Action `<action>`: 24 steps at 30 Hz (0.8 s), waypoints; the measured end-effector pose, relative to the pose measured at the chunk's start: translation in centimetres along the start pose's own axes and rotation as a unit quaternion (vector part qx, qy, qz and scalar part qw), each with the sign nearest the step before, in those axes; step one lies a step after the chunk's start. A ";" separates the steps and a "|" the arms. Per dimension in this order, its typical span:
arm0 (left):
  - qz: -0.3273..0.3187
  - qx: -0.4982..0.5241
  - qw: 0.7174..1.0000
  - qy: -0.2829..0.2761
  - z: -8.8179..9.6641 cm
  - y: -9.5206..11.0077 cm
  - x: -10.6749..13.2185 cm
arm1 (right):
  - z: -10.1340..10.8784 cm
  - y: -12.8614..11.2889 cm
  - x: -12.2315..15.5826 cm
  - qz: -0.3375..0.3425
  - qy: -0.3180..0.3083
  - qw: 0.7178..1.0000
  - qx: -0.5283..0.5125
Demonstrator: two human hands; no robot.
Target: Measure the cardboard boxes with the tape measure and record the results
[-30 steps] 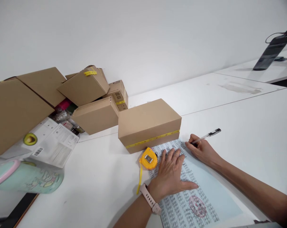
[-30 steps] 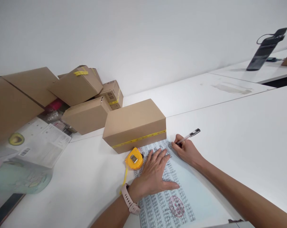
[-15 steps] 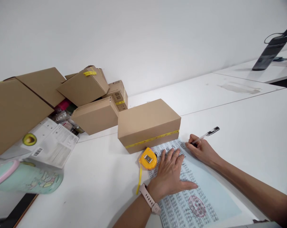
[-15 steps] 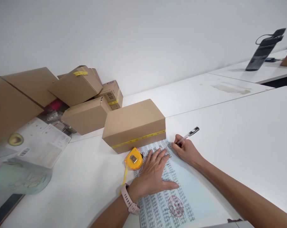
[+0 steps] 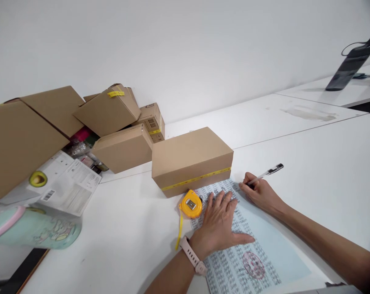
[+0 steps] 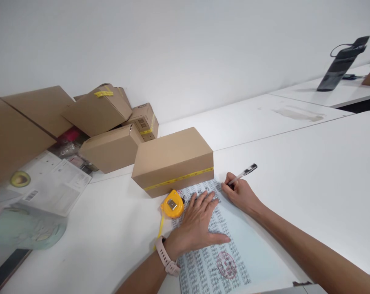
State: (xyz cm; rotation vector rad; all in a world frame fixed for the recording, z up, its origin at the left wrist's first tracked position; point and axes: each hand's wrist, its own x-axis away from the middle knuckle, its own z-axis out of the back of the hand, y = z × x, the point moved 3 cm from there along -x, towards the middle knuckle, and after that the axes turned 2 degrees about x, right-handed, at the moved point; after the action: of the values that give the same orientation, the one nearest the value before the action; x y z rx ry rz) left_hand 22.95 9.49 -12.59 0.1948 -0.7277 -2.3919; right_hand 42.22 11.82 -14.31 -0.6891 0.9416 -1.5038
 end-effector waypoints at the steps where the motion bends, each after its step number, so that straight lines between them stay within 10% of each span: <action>1: 0.000 0.000 1.000 -0.001 0.0 0.0 0.0 | 0.0 0.1 0.0 -0.002 -0.002 1.000 -0.004; 24: -0.006 -0.002 1.000 0.012 -0.3 -0.3 0.1 | 0.2 -0.2 0.1 -0.019 0.004 1.000 0.010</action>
State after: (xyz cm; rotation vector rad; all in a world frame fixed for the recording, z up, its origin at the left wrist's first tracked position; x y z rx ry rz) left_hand 22.83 9.49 -12.96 0.2265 -0.7120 -2.3974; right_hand 42.29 11.73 -13.98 -0.6890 0.9231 -1.5488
